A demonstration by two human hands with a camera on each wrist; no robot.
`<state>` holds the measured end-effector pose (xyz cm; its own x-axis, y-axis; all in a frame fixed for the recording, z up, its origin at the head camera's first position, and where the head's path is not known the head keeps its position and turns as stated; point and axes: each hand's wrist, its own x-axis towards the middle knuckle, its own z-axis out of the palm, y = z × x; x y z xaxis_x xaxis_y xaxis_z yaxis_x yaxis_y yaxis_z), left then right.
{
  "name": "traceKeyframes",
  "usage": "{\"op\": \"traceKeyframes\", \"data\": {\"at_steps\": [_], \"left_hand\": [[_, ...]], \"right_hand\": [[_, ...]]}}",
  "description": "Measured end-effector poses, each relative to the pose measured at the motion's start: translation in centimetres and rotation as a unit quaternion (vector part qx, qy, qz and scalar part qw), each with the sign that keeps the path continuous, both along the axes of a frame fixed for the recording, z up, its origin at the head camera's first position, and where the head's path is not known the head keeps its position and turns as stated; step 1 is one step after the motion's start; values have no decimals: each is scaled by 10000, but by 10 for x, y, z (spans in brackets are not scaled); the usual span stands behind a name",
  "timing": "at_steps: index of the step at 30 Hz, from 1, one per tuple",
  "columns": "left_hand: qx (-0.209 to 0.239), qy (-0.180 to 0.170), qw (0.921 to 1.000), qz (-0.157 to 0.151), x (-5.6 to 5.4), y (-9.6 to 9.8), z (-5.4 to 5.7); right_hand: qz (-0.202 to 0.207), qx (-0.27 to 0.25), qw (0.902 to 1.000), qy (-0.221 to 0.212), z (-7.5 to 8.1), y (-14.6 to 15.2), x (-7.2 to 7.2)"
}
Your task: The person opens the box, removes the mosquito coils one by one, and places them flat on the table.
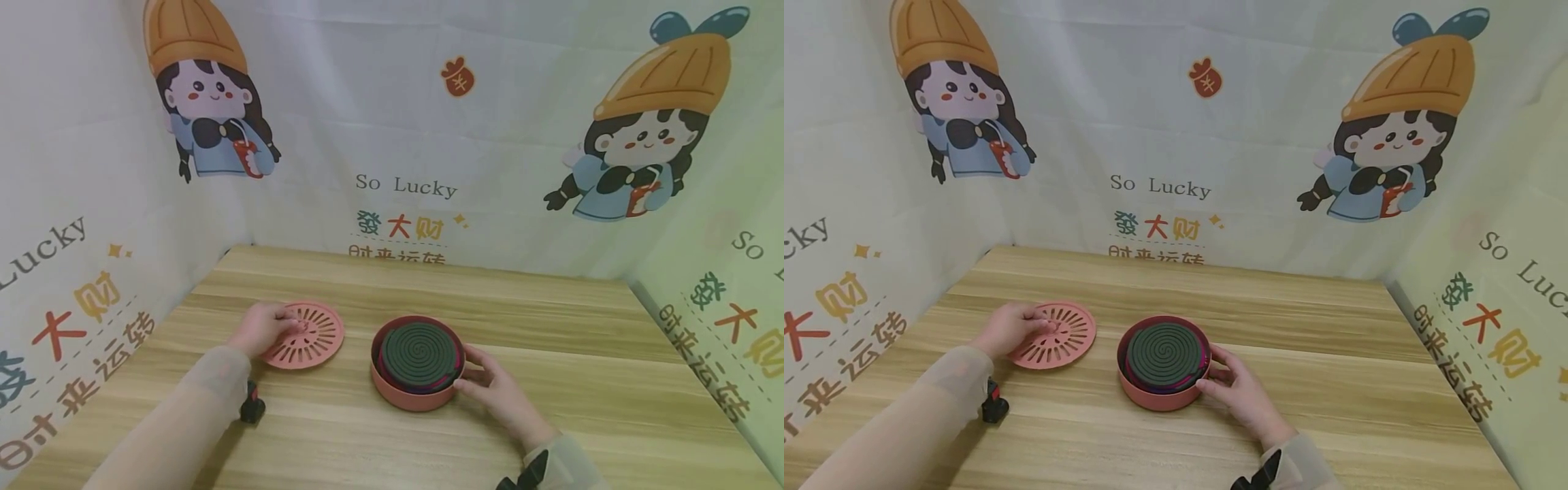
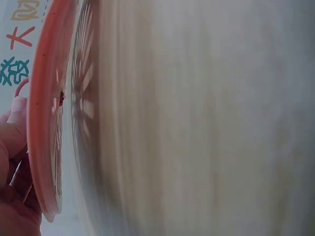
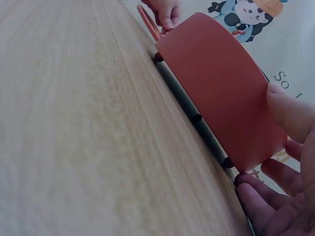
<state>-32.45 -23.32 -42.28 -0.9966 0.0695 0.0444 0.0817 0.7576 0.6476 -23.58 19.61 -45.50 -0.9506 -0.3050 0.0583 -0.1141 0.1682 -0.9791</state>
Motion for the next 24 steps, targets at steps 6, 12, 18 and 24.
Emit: {"op": "traceKeyframes", "data": {"at_steps": [6,12,18,24], "left_hand": [[69,-286,9996,-15,2,-2,-1],[8,-474,9988,-83,3,-3,-1],[-50,-609,9980,-176,8,-3,2],[198,-638,9975,-236,17,2,14]], "right_hand": [[-116,-14,9999,-123,0,1,0],[-28,-75,9999,-132,0,1,-1],[80,-76,9999,-76,-1,1,-1],[24,-98,9999,-88,0,2,0]]}}
